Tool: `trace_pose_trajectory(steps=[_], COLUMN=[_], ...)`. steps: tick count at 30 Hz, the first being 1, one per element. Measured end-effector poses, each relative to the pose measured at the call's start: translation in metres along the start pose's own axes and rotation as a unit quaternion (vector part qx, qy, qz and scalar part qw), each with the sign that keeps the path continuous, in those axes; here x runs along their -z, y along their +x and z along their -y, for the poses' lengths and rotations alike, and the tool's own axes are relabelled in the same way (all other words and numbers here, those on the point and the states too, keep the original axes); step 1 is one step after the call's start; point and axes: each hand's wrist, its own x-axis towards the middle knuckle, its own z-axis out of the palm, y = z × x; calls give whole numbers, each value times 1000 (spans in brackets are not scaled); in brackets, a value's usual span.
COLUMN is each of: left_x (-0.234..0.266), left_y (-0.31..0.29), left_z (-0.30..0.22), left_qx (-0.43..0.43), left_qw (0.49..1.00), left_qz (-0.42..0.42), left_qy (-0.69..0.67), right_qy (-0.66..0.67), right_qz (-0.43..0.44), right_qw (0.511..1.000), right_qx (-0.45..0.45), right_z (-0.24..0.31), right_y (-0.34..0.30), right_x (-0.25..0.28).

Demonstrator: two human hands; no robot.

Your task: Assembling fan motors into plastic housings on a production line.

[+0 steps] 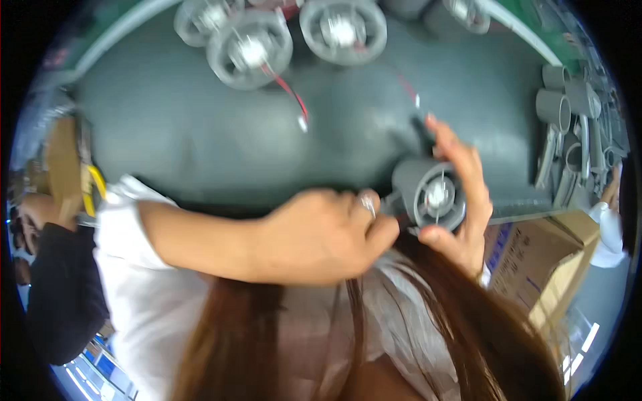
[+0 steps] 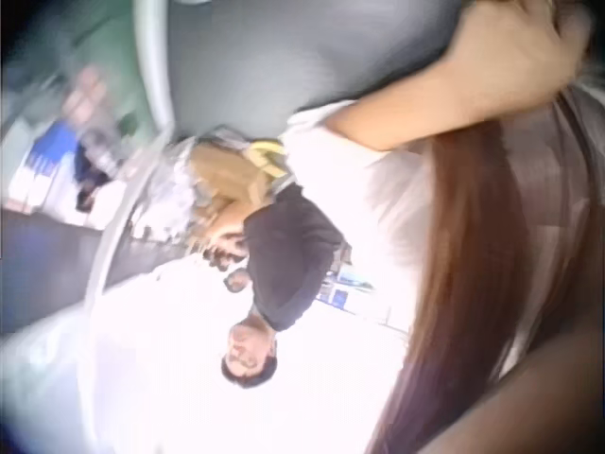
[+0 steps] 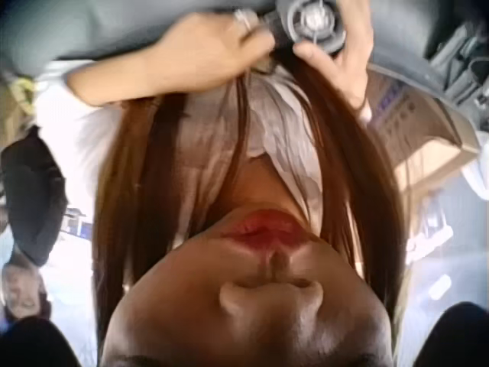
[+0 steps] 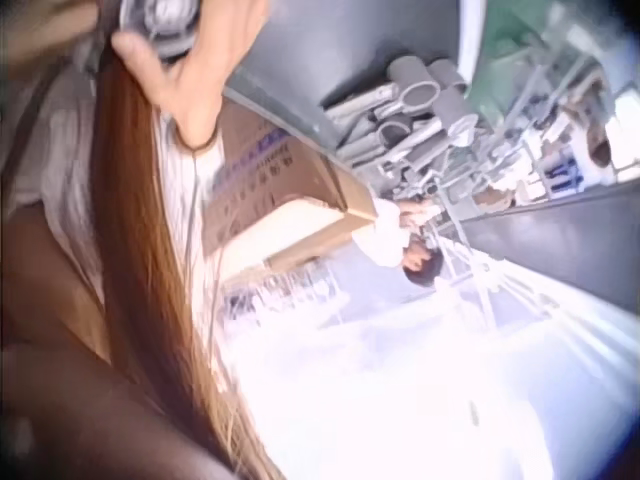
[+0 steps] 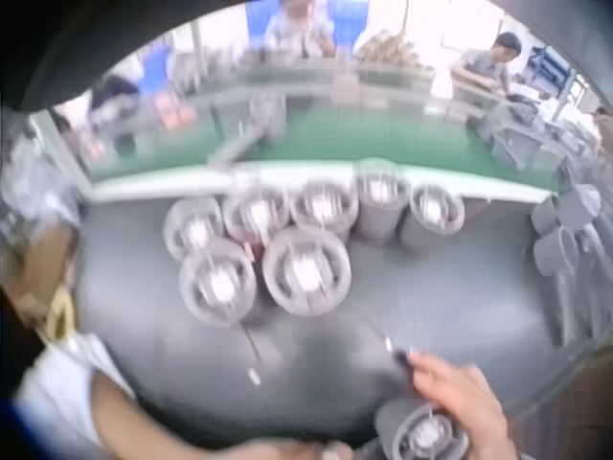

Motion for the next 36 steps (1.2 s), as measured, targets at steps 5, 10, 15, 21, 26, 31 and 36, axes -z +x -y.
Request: trace_pose_trajectory(steps=[5, 10, 15, 21, 26, 31, 36], left_x=[-13, 27, 113, 175, 179, 188, 204], left_y=[-11, -3, 18, 1, -81, -154, -200], left_z=[-1, -12, 0, 150, 309, 404, 440], left_qx=[84, 124, 167, 347, 481, 574, 574], left_qw=[983, 949, 975, 871, 710, 607, 546], left_qz=[52, 36, -93, -348, -467, -481, -603], left_qy=[-155, -288, -116, 16, 213, 267, 92], right_qy=[-18, 136, 179, 95, 102, 79, 143], right_qz=[1, -90, -138, -137, -141, -122, -114], right_qw=[1000, 986, 973, 985, 984, 986, 979], right_qx=[14, -28, -46, -50, -46, -79, -95], right_z=[-10, -15, -14, -6, -10, 5, 5], right_y=[-13, -32, -29, -23, -24, -24, -23], right_x=[-7, -5, -2, -4, -8, 4, -1])
